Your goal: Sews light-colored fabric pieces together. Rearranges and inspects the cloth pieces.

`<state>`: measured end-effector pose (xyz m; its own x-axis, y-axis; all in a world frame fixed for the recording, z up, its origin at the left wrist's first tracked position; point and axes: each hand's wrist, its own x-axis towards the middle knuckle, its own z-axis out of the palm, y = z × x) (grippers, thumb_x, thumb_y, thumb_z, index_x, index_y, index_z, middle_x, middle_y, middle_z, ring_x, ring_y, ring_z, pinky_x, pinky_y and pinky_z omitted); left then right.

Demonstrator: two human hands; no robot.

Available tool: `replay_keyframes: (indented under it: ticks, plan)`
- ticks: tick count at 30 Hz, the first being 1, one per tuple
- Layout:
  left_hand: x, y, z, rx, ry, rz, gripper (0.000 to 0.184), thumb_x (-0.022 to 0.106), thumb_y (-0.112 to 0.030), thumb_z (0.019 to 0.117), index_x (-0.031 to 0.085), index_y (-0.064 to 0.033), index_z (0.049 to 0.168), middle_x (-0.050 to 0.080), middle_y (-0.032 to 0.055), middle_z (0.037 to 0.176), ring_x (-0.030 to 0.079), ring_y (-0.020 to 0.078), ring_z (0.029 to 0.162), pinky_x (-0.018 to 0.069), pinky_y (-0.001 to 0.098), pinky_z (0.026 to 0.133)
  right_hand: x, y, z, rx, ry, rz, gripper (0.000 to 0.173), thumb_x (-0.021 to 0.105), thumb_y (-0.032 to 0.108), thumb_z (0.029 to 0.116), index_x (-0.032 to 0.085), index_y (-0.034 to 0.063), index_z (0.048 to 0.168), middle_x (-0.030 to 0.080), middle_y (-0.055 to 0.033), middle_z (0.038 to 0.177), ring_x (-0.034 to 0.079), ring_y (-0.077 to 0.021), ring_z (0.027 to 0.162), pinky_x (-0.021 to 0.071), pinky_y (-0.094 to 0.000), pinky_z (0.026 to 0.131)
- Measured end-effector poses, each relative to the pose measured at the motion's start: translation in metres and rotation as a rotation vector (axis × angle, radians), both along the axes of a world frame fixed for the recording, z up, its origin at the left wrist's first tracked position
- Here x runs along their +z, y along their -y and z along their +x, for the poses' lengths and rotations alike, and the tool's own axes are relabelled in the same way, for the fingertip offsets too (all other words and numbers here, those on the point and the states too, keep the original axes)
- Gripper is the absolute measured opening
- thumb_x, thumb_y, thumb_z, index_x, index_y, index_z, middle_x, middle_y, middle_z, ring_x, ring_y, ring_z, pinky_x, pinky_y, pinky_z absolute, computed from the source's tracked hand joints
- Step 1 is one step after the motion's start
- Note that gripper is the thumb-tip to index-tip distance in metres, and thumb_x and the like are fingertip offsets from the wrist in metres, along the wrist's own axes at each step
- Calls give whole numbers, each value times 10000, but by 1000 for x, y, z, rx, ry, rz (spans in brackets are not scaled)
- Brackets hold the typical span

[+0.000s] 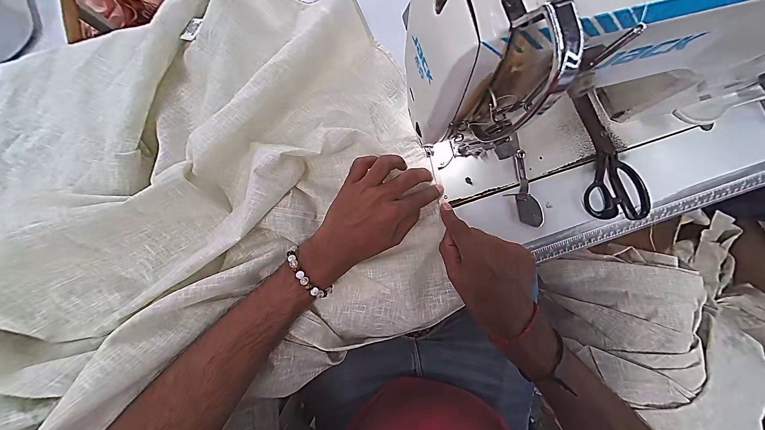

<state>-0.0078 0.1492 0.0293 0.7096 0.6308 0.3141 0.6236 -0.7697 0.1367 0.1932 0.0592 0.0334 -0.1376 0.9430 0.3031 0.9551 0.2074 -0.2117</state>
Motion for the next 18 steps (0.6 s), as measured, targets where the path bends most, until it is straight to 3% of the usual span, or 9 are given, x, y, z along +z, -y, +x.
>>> replay_keyframes:
  ticks: [10, 14, 18]
  plan:
    - [1, -11, 6, 105, -4, -14, 381, 474, -292, 1031, 698, -311, 1338, 639, 3, 1375, 530, 291, 1252, 371, 488, 1028, 10, -27, 6, 24, 121, -76, 422, 484, 225, 1007, 682, 191, 1378, 540, -21, 535, 520, -222, 428, 345, -369, 391]
    - [2, -33, -1, 62, 36, 71, 293, 542, -282, 1024, 766, -280, 1214, 694, 9, 1247, 549, 299, 1203, 370, 490, 1009, 16, -50, -3, -28, 185, -133, 417, 490, 244, 1026, 650, 240, 1412, 519, -20, 530, 526, -226, 435, 349, -367, 399]
    - [5, -56, -13, 13, 7, 169, 244, 559, -273, 1036, 773, -277, 1153, 710, 8, 1218, 554, 305, 1220, 357, 495, 1020, 16, -63, -14, -42, 212, -125, 408, 519, 233, 1024, 636, 191, 1413, 528, -37, 549, 533, -236, 454, 343, -370, 410]
